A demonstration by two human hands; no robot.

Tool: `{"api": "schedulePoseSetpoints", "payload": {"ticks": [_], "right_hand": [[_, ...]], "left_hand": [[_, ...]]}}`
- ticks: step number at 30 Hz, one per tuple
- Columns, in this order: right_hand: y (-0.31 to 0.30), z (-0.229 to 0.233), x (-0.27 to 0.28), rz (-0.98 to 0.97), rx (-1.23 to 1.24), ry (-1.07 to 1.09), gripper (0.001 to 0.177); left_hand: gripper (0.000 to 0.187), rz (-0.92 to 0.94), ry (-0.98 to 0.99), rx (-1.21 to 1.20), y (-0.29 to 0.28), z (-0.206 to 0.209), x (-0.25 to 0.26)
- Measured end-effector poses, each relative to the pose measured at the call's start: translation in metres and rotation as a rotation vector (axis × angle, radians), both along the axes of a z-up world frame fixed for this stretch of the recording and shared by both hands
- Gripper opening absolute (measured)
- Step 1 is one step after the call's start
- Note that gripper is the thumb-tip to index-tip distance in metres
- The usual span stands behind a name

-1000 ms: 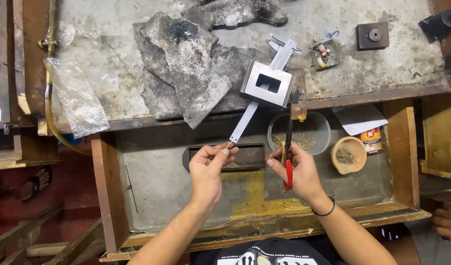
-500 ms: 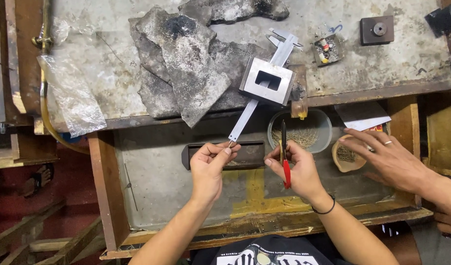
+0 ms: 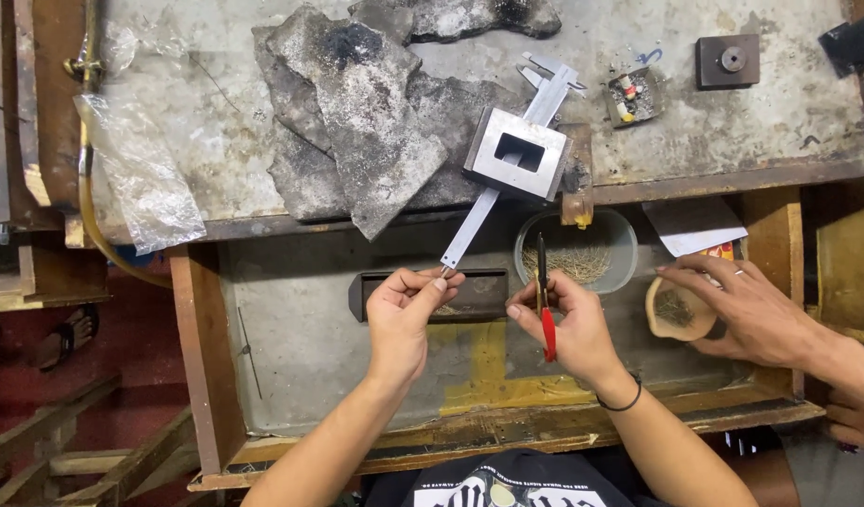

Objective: Cutting small metal links from a wire coil using scissors and measuring with calipers at a jewelry workbench.

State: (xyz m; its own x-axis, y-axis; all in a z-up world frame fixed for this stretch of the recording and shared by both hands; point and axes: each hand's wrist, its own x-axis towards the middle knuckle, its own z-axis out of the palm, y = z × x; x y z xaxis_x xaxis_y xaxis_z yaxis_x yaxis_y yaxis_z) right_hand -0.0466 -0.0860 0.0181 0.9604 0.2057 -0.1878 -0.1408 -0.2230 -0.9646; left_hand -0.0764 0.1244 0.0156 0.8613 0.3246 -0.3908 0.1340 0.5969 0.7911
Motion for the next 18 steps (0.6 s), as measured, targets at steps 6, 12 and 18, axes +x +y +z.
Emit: {"api": "schedulePoseSetpoints", "payload": {"ticks": [6,12,18], "right_hand": [[0.0002,0.0007,-0.0005,0.019,-0.014,-0.022,0.024],[-0.0005,-0.0005,-0.0011,0.017,-0.020,-0.018,0.024],[0.0003,0.0032,0.0008,0.022,-0.030,-0.030,0.023]], "left_hand": [[0.009,0.012,0.002,-0.006,-0.0018,-0.0007,0.0005],[0.009,0.027,0.006,-0.013,-0.0034,0.0014,-0.0007],[0.008,0.022,0.006,-0.010,-0.0020,0.0012,-0.0012]]}}
